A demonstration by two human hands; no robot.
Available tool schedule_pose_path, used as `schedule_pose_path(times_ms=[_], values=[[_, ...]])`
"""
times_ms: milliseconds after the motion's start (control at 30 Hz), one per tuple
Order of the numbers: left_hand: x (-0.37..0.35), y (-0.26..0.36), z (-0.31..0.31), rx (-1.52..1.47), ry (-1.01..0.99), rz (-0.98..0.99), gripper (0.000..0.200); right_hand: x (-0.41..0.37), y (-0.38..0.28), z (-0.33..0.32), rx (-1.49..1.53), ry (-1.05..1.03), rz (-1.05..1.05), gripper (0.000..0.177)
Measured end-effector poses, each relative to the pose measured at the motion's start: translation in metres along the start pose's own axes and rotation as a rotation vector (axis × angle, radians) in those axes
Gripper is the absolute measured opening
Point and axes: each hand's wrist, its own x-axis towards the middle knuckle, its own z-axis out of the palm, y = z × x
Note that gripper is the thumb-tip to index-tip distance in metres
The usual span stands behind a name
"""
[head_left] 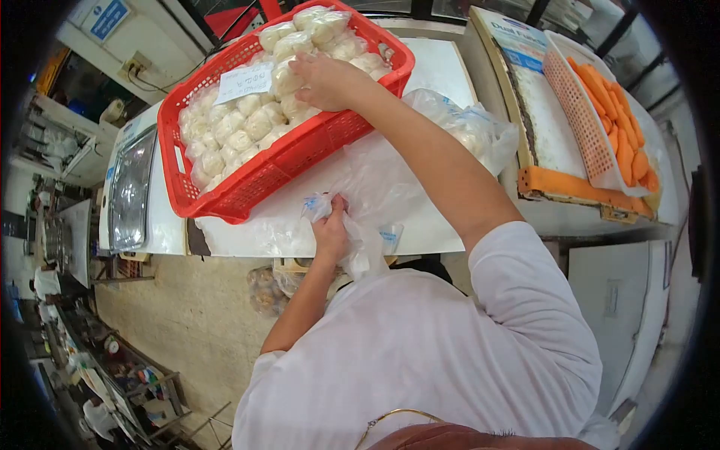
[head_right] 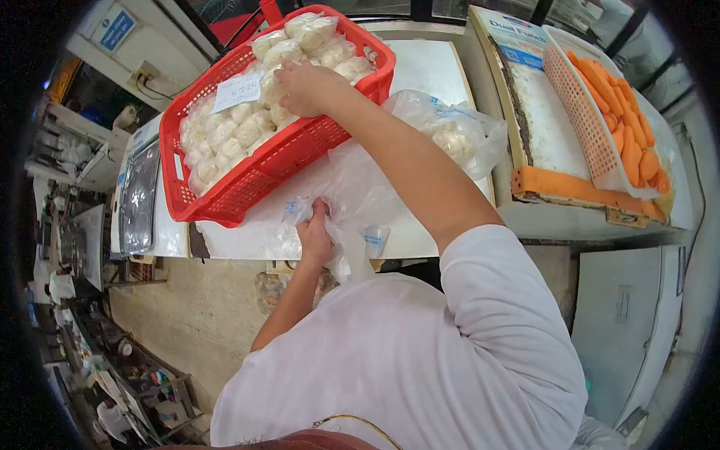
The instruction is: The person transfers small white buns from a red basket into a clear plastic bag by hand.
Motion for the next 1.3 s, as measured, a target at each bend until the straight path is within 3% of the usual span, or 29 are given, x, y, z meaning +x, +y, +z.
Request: schedule_pose_path(times_ms=[267, 433, 1300], values=[[0.002, -0.005, -0.006, -0.036, -0.037, -0.038, 0.019, -0.002, 0.002, 0.001, -0.059, 0.035, -0.047, 0.061], [-0.001, 0.005, -0.001, 0.074, -0.040, 0.058, 0.020, -0.003, 0.000, -0.004, -0.021, 0.031, -0.034, 0.059], [0.000, 0.009, -0.001, 0.076, -0.066, 0.124, 0.016, -0.006, -0.004, -0.010, 0.032, 0.062, -0.008, 0.058]])
